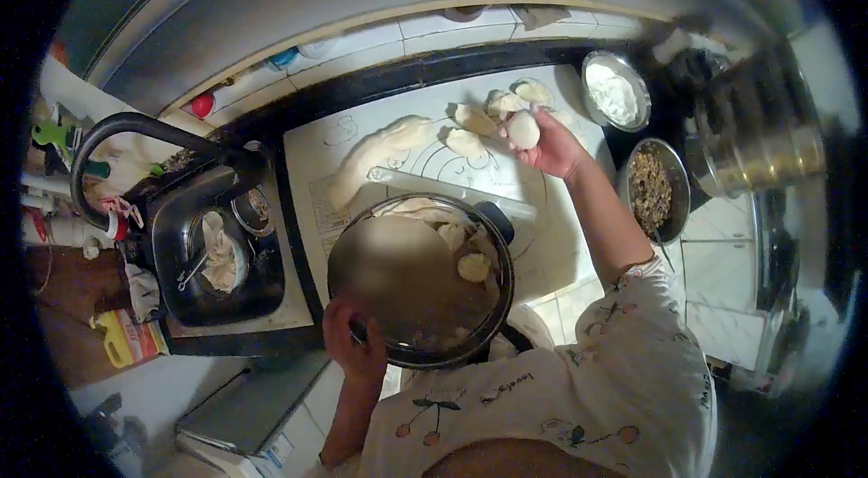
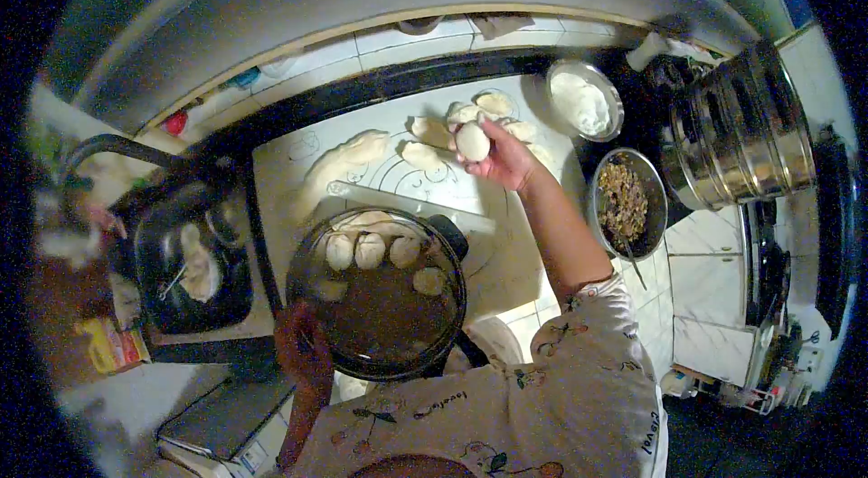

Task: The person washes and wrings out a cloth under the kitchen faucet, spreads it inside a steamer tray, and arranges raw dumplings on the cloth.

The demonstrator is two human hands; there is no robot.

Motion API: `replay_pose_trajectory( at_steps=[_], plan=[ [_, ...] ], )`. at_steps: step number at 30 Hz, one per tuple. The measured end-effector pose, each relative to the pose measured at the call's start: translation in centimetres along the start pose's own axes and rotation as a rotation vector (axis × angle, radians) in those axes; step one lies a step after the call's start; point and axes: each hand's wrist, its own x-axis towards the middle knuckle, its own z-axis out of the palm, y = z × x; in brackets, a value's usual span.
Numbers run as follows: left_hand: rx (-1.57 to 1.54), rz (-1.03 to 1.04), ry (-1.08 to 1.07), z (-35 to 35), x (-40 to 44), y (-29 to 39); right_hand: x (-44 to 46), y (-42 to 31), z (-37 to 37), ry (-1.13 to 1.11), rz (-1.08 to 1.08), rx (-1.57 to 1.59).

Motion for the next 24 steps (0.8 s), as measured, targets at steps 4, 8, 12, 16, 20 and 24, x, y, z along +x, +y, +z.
replay_pose_trajectory(
  at_steps=[4, 8, 12, 16, 20, 24],
  plan=[
    [-0.006, 0.021, -0.055, 0.3, 0.3, -0.5, -0.3, 3.8, -3.8, 0.352, -0.163, -0.891],
    [-0.023, -0.019, -0.116, 0.3, 0.9, 0.8, -2.0, 6.5, -2.2, 0.364, -0.414, -1.63],
    [-0.013, -0.003, -0.143, -0.3, 0.9, 1.2, -2.8, 6.8, -1.7, 0.409, -0.395, -1.727],
    [-0.034, 0.01, -0.149, -0.4, 0.5, 0.7, -1.8, 7.6, -2.7, 0.33, -0.448, -1.613],
    [-0.054, 0.041, -0.136, -0.4, 0.5, 0.4, -2.0, 7.1, -0.5, 0.158, -0.469, -1.613],
    [-0.064, 0.023, -0.132, -0.7, 0.5, 0.4, -3.6, 5.5, -1.9, 0.127, -0.428, -1.644]
  ],
)
